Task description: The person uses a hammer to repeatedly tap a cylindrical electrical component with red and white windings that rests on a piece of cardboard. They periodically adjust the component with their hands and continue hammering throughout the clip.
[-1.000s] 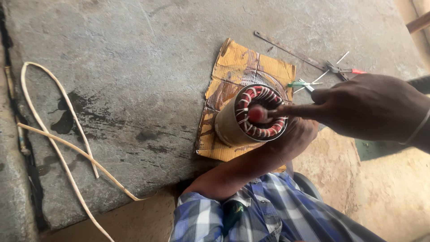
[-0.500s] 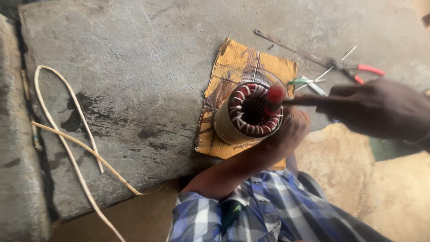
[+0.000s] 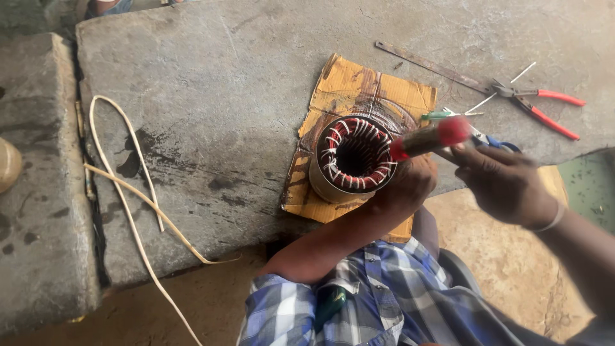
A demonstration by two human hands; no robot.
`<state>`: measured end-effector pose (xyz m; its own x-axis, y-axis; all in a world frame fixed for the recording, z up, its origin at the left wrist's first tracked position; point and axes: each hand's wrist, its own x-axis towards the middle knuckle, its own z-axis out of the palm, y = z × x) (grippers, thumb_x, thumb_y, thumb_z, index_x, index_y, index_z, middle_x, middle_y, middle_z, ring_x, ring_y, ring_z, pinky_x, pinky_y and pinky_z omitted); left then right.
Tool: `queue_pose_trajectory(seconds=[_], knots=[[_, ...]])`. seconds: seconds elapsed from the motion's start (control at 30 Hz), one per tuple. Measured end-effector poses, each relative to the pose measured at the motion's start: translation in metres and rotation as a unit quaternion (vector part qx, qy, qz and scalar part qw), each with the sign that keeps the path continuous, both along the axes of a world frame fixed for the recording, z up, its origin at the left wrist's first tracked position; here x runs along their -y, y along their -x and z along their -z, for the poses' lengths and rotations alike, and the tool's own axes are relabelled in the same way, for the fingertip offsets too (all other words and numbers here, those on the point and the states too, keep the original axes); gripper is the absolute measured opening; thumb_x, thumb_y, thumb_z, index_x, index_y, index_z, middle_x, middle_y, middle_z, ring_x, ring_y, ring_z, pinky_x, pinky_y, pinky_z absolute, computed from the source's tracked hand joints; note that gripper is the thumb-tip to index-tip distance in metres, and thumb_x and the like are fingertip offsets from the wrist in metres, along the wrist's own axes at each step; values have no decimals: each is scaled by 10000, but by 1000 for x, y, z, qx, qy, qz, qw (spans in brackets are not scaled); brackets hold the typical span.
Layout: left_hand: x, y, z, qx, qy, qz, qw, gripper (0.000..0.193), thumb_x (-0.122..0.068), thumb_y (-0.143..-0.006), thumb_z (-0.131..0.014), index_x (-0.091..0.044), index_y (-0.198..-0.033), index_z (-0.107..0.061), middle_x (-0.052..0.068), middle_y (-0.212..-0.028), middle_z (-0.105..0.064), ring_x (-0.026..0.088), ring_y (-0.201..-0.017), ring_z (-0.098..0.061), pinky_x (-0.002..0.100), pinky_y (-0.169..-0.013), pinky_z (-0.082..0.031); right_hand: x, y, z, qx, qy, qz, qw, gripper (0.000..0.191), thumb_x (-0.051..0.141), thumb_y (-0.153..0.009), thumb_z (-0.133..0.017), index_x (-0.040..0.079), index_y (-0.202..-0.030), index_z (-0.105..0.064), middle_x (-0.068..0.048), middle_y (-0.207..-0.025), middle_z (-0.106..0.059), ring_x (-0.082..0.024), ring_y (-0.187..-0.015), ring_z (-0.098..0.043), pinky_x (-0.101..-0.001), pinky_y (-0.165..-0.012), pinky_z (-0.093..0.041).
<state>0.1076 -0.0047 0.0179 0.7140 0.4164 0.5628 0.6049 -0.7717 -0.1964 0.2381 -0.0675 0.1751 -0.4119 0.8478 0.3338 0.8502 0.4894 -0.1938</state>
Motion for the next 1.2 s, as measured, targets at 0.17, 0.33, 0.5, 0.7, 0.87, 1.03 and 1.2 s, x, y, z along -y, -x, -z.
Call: queue_pose_trajectory(seconds=[0.17,0.33,0.5,0.7,0.87,1.03,1.2], knots=[[-1,-1,12,106,0,60,993,47,-129,-860,-607,-111,-845,-648,68,-761,-624,224,-782,-643,393,-771,-497,10,-10,28,-63,-10,33,997,353,64,-870,-732,159,-1208,-692,-52,-847,-690,-219,-647,-649,-373,-584,-505],[-1,-4,17,22,75,65,995,61,-130,-879,-624,-98,-849,-666,83,-774,-647,224,-742,-645,380,-688,-484,10,-15,42,-56,-25,23,998,445,68,-870,-741,131,-1304,-671,-80,-878,-689,-259,-681,-659,-390,-603,-518],[-6,-2,5,154,52,97,982,109,-121,-879,-591,-59,-952,-645,98,-861,-664,220,-838,-661,360,-836,-485,8,-25,53,-96,-4,14,995,444,66,-899,-710,150,-1332,-661,-82,-890,-704,-248,-681,-674,-380,-597,-532],[2,13,-35,12,42,105,994,133,-177,-965,-567,-89,-1001,-660,40,-733,-626,236,-730,-644,429,-909,-454,-8,-43,84,-118,-71,147,980,496,112,-1031,-674,175,-1517,-595,-123,-995,-688,-300,-806,-699,-418,-682,-554],[6,39,-89,191,188,267,926,186,-115,-972,-520,-160,-1077,-666,34,-810,-652,215,-791,-668,427,-886,-429,-31,-40,116,-32,-47,283,957,519,169,-998,-672,261,-1508,-640,-153,-930,-664,-338,-765,-665,-448,-642,-540],[-33,99,-124,231,145,205,940,247,-48,-996,-534,-187,-1116,-699,55,-790,-658,212,-749,-664,407,-788,-466,-59,-24,106,-235,-103,121,959,424,286,-1086,-569,118,-1475,-560,-172,-1335,-623,-289,-1221,-612,-401,-1023,-504],[-34,113,-104,383,208,114,893,107,-105,-1052,-621,-122,-1152,-654,98,-887,-673,300,-825,-683,406,-733,-547,-119,34,113,-574,235,-149,770,830,648,-1073,-244,-8,-1532,-462,-135,-1466,-571,-234,-1365,-542,-367,-1173,-412]])
